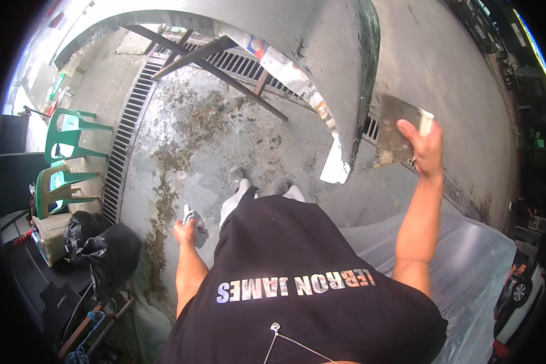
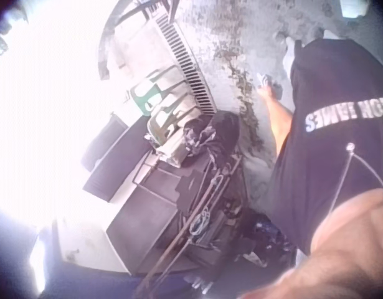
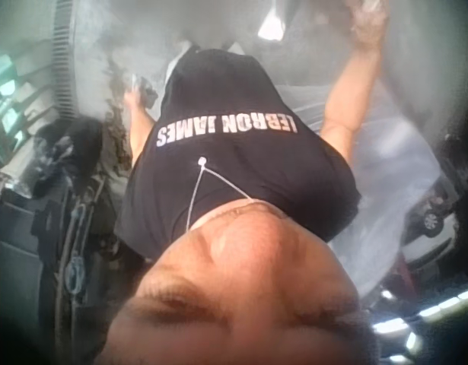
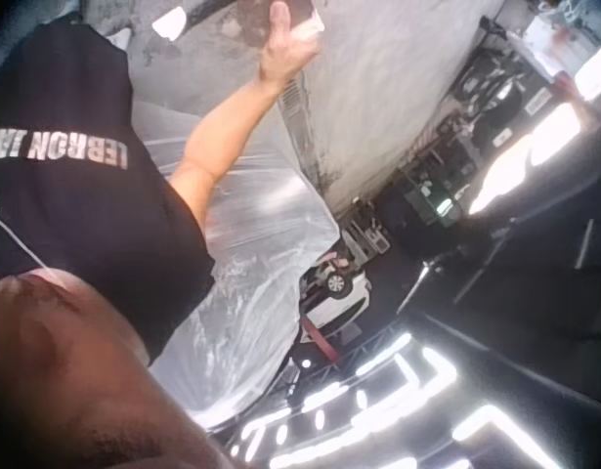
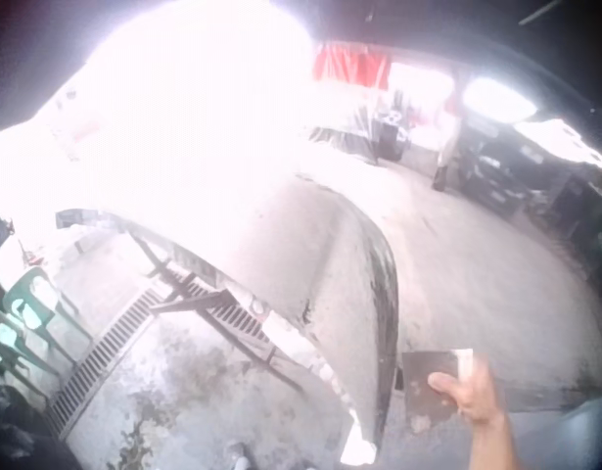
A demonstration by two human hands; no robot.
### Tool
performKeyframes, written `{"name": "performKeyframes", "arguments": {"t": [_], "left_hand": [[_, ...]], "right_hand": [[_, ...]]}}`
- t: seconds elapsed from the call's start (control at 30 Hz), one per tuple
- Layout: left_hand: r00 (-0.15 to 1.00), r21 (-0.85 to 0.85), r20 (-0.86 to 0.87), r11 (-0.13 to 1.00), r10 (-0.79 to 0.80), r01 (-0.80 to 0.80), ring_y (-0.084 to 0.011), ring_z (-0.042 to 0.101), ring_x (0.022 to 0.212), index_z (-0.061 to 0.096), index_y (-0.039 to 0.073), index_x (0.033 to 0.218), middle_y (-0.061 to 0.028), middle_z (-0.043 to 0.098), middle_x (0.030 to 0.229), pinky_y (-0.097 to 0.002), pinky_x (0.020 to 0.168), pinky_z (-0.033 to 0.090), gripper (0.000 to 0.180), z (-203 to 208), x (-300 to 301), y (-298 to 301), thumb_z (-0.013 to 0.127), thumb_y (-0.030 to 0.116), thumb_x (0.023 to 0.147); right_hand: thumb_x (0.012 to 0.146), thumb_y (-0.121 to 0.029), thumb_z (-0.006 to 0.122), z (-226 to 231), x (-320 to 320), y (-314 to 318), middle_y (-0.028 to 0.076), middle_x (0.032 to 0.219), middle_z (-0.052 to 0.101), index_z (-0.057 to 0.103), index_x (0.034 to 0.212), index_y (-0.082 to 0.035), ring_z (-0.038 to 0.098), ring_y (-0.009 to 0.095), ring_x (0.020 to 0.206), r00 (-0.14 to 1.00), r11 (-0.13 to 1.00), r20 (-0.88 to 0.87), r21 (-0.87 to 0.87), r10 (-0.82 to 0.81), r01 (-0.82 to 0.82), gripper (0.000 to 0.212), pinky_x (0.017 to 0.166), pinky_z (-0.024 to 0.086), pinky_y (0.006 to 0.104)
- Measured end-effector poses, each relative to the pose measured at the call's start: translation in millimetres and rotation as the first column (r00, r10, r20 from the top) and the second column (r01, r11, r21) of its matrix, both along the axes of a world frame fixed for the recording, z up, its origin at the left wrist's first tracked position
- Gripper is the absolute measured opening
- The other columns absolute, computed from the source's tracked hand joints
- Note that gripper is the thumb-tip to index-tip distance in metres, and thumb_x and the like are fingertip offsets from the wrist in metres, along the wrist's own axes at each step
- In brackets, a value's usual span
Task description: The person sands a large curved car body panel with a sanding block, moving it across the surface in repeated strokes. The person occasionally wipes the surface with a cloth. The work is performed in a workshop or garage area with a concrete floor and green plastic chairs nearby.
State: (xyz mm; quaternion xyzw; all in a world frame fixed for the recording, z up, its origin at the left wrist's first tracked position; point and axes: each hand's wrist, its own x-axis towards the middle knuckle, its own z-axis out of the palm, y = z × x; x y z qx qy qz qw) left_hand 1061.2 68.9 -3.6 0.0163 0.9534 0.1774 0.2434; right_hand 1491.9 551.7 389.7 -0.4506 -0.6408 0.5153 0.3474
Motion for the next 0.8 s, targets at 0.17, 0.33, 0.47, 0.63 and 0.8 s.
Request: {"name": "performKeyframes", "arguments": {"t": [0.17,0.33,0.47,0.63,0.8], "left_hand": [[0.998,0.072,-0.049,0.996,-0.051,0.054,-0.0385,0.073,0.100,0.067,-0.006,0.117,-0.0275,0.074,0.103,-0.0455,0.091,0.057,0.075,-3,-5,5,0.083,0.040,0.061],[0.996,0.079,-0.029,0.993,-0.082,0.084,-0.0379,0.074,0.093,0.068,-0.006,0.113,-0.0242,0.075,0.100,-0.0452,0.085,0.058,0.072,26,-4,26,0.086,0.041,0.062],[0.985,0.037,-0.091,0.987,-0.149,0.153,-0.0392,0.074,0.103,0.069,-0.006,0.116,-0.0272,0.075,0.104,-0.0451,0.090,0.057,0.075,1,-19,33,0.087,0.043,0.062],[0.987,0.082,-0.088,0.986,-0.137,0.144,-0.0384,0.074,0.103,0.070,-0.007,0.118,-0.0277,0.075,0.106,-0.0449,0.091,0.057,0.076,16,-13,39,0.086,0.042,0.062],[0.983,0.088,-0.083,0.982,-0.162,0.170,-0.0392,0.073,0.103,0.070,-0.005,0.117,-0.0277,0.075,0.106,-0.0451,0.091,0.057,0.073,15,-19,45,0.086,0.040,0.062]], "right_hand": [[0.095,-0.009,0.073,-54,32,-13,0.008,0.119,0.067,0.057,0.135,0.002,0.066,0.015,0.105,0.944,0.965,-0.203,-0.065,-0.261,0.253,0.044,0.093,0.055,0.0335],[0.094,-0.007,0.074,-77,33,-35,0.005,0.119,0.069,0.059,0.135,-0.003,0.068,0.018,0.105,0.844,0.915,-0.371,-0.266,-0.387,0.303,0.044,0.092,0.055,0.0330],[0.091,-0.004,0.078,-84,37,-42,0.005,0.119,0.069,0.062,0.134,-0.002,0.067,0.017,0.106,0.814,0.900,-0.396,-0.280,-0.426,0.335,0.045,0.095,0.053,0.0307],[0.090,-0.007,0.081,-64,23,-31,0.007,0.123,0.068,0.062,0.134,0.001,0.064,0.016,0.108,0.884,0.949,-0.343,-0.117,-0.316,0.293,0.048,0.099,0.050,0.0322],[0.092,-0.010,0.077,-35,-8,-21,0.005,0.107,0.072,0.069,0.119,0.003,0.064,0.013,0.098,0.979,0.981,-0.109,0.074,-0.172,0.180,0.031,0.092,0.051,0.0317]]}}
